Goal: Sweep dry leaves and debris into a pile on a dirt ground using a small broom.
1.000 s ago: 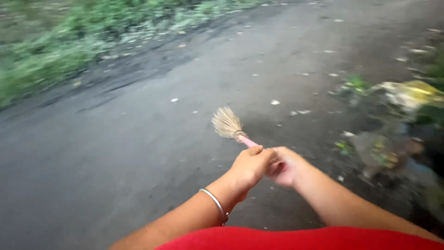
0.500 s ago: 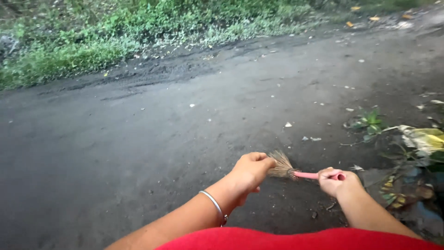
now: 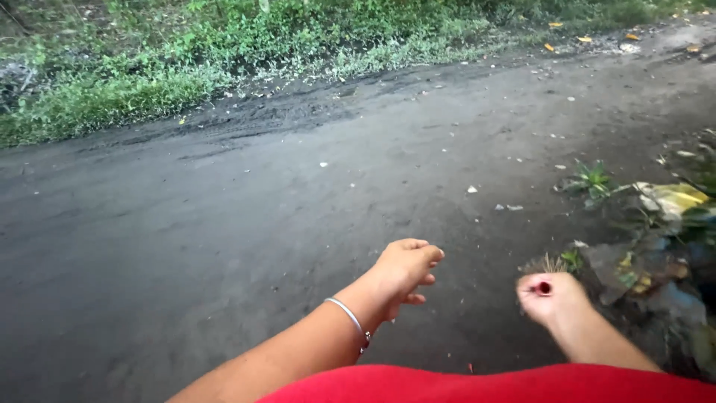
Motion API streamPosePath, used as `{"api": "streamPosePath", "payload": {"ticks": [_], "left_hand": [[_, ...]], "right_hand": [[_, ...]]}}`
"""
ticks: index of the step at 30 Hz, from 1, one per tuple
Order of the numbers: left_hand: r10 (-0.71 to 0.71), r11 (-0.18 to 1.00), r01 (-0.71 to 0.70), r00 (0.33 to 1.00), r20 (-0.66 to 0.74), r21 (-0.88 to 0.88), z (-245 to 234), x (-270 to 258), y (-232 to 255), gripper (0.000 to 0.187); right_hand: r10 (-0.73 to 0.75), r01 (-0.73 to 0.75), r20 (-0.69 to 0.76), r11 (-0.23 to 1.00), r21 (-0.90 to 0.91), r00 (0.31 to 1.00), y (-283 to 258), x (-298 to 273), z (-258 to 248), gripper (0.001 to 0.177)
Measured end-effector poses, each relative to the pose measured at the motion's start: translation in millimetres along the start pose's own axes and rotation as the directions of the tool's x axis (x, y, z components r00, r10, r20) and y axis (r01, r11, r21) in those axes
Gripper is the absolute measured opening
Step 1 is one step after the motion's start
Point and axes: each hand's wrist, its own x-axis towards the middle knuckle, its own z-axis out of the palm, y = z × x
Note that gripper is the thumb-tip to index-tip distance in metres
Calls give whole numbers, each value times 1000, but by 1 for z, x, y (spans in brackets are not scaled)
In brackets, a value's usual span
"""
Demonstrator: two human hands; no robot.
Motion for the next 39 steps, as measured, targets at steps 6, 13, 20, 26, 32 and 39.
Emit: {"api": "streamPosePath", "payload": {"ticks": [6,13,20,26,32,39], "left_hand": [[-53,998,54,997,48,-27,-4,-50,-34,45],[-115,992,120,984,133,-29,45,-83,-61,40],[-156,985,171,953,259,-35,144,-124,-89,29],[-163,984,178,916,367,-7,215,-146,-122,28],[-192,978,210,907,376,-9,217,-185,-133,29],[-246,965,260,940,237,-29,168,-214,-139,33]], "right_hand": [[106,-85,118,981,-174,987,102,-210,24,33],[338,-315,102,930,-190,936,65,-218,-51,46],[372,-353,-197,927,123,907,-10,-322,-178,33],[320,-314,-97,946,78,942,-48,-392,-237,13],[299,-302,-110,953,-4,948,-23,-408,-242,21],[302,-304,-61,953,-12,951,-4,-367,-246,58]]}}
